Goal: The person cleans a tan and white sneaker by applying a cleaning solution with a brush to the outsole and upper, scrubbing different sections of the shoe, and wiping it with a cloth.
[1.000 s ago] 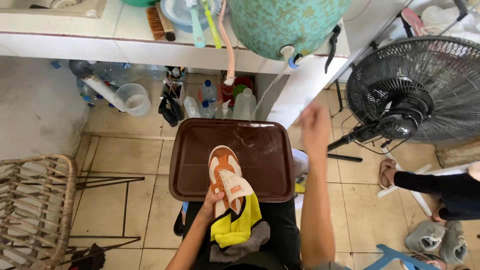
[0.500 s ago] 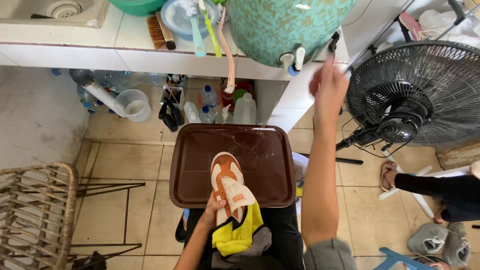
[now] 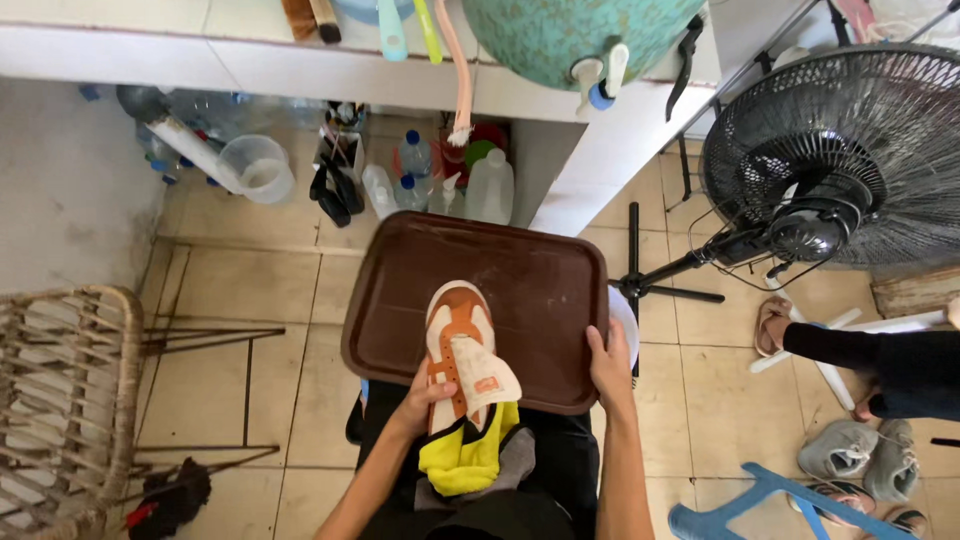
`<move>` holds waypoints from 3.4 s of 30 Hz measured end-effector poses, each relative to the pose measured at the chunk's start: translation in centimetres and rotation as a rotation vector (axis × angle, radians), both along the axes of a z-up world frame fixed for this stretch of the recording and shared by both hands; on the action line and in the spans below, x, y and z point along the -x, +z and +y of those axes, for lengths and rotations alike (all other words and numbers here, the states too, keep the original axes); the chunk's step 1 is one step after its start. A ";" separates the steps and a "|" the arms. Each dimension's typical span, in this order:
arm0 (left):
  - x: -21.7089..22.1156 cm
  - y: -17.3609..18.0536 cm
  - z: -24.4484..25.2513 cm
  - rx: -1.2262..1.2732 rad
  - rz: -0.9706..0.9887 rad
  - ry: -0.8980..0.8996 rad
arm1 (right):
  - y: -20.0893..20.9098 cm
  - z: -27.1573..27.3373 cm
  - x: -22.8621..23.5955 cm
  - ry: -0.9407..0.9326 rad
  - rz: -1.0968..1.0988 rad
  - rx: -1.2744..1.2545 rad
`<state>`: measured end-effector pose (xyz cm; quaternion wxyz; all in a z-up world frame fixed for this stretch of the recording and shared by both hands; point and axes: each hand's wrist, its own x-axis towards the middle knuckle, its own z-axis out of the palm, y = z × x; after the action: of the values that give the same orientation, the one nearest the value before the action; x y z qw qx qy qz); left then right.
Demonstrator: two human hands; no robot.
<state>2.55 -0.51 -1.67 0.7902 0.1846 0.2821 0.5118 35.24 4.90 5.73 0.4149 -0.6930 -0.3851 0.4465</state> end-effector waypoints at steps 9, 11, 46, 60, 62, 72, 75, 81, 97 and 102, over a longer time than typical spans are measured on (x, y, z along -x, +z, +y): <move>-4.2 3.2 -1.4 -0.051 0.142 -0.201 | -4.2 -6.8 -7.9 -0.203 0.024 0.084; -5.0 3.1 -1.5 -0.014 0.166 -0.269 | -5.6 -8.0 -10.1 -0.244 -0.065 0.082; -6.4 -2.8 -0.6 0.211 -0.157 -0.090 | 1.9 -2.4 -7.2 -0.201 -0.658 0.128; -4.5 3.6 -2.3 0.089 -0.240 -0.146 | -12.2 -3.7 -4.3 -0.355 0.084 0.009; -4.0 3.8 -3.1 0.060 -0.196 -0.158 | -13.9 -4.1 -4.4 -0.274 0.166 -0.098; -1.6 -1.8 -3.9 0.026 -0.094 0.043 | -4.2 -7.0 2.2 0.122 -0.210 0.016; -2.0 -2.5 -4.4 0.050 -0.134 0.111 | -4.5 -7.9 1.6 0.134 -0.506 0.079; -2.3 -0.8 -4.2 0.025 0.074 0.159 | -0.1 -10.8 2.6 0.162 -0.556 0.190; -1.4 2.2 -5.1 -0.143 0.466 0.433 | 9.8 -12.0 11.2 0.699 -0.131 0.199; 0.4 10.1 -4.5 -0.214 0.909 0.553 | 8.3 -11.4 10.2 0.701 -0.264 0.108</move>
<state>2.14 -5.01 8.42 0.4012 0.3856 0.5797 0.5952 25.04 -6.45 14.05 0.1466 -0.5917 -0.6247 0.4880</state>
